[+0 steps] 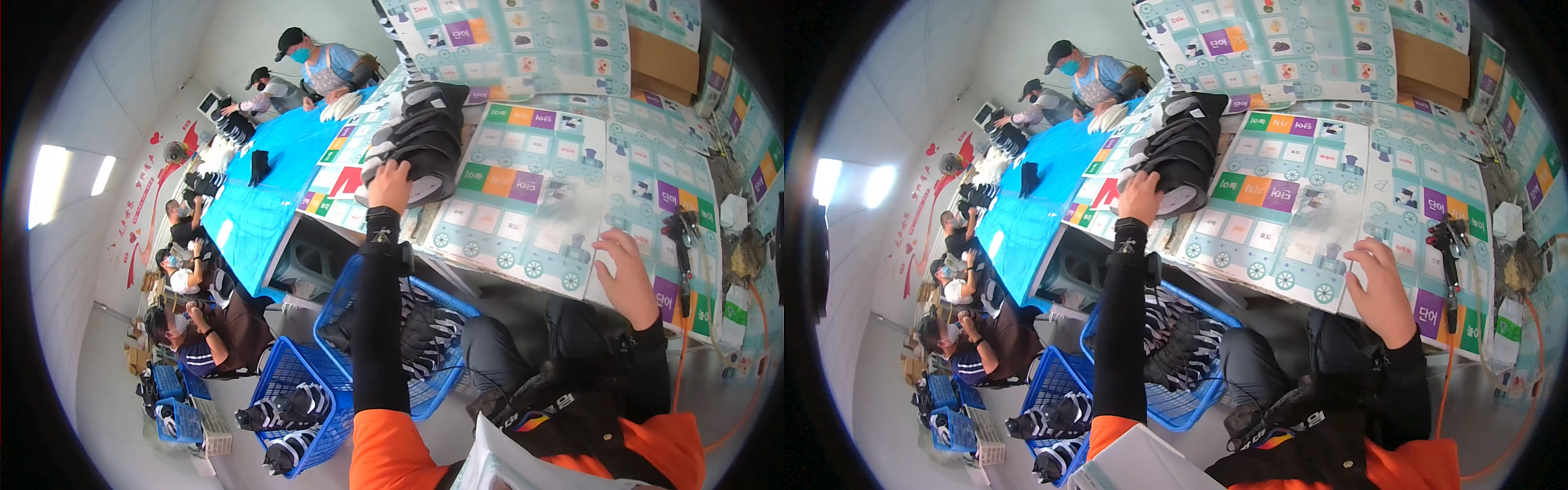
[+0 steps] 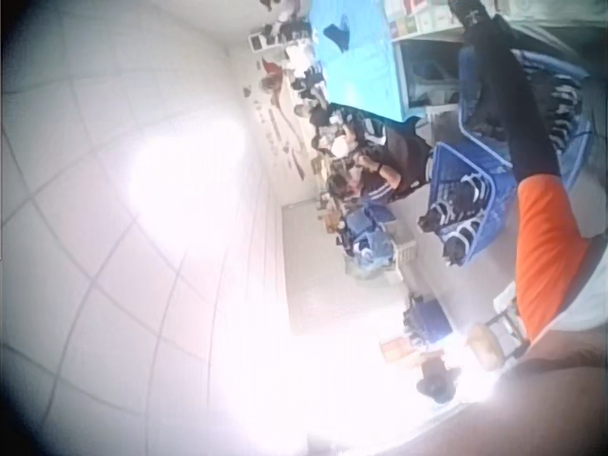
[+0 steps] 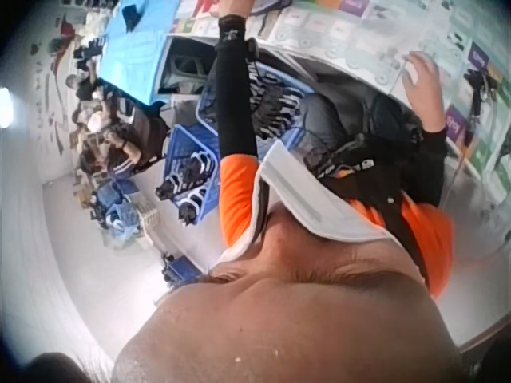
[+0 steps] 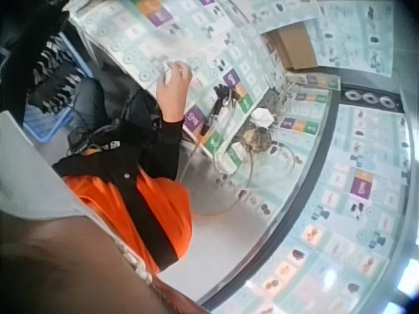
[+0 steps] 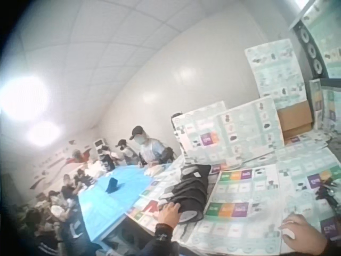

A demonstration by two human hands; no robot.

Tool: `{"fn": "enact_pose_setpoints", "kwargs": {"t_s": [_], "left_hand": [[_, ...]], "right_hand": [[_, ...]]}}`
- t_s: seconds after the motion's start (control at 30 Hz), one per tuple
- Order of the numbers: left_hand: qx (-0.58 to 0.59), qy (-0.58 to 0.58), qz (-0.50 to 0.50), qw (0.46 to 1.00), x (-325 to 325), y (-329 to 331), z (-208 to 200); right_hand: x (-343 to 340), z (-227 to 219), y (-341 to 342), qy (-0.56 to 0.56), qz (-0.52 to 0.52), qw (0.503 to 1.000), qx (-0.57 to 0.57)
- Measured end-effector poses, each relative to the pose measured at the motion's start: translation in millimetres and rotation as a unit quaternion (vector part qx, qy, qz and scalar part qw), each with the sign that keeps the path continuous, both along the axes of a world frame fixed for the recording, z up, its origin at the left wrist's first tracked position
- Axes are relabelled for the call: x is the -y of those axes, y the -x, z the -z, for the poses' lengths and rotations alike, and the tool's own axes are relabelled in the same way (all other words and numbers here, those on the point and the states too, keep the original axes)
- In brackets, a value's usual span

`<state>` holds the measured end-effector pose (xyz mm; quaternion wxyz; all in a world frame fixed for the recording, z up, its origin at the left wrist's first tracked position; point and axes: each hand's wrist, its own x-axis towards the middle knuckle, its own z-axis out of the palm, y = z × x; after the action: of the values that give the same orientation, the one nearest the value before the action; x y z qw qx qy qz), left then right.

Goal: The person picks up footwear components, uses a tool to trim or secure parts of the upper material, and places the items into blue storage bins.

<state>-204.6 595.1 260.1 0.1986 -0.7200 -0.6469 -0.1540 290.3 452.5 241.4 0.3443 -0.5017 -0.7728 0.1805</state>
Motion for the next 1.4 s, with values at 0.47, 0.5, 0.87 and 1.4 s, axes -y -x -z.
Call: {"fn": "enact_pose_setpoints", "kwargs": {"t_s": [0.47, 0.5, 0.87, 1.4], "left_hand": [[0.297, -0.089, -0.046, 0.950, 235.2, -89.0, -36.2], [0.343, -0.062, -0.053, 0.936, 260.9, -101.0, -11.3], [0.530, 0.025, -0.145, 0.835, 368.7, -128.7, 143.2], [0.552, 0.143, -0.038, 0.821, 366.9, -107.7, 140.9]], "right_hand": [[-2.2, -33.2, 144.1, -0.083, -0.199, 0.942, -0.256], [5.0, -22.6, 152.4, -0.090, -0.213, 0.948, -0.217], [46.4, 148.8, 167.0, 0.130, -0.321, 0.921, -0.181], [50.0, 154.8, 152.5, 0.155, -0.262, 0.933, -0.190]]}}
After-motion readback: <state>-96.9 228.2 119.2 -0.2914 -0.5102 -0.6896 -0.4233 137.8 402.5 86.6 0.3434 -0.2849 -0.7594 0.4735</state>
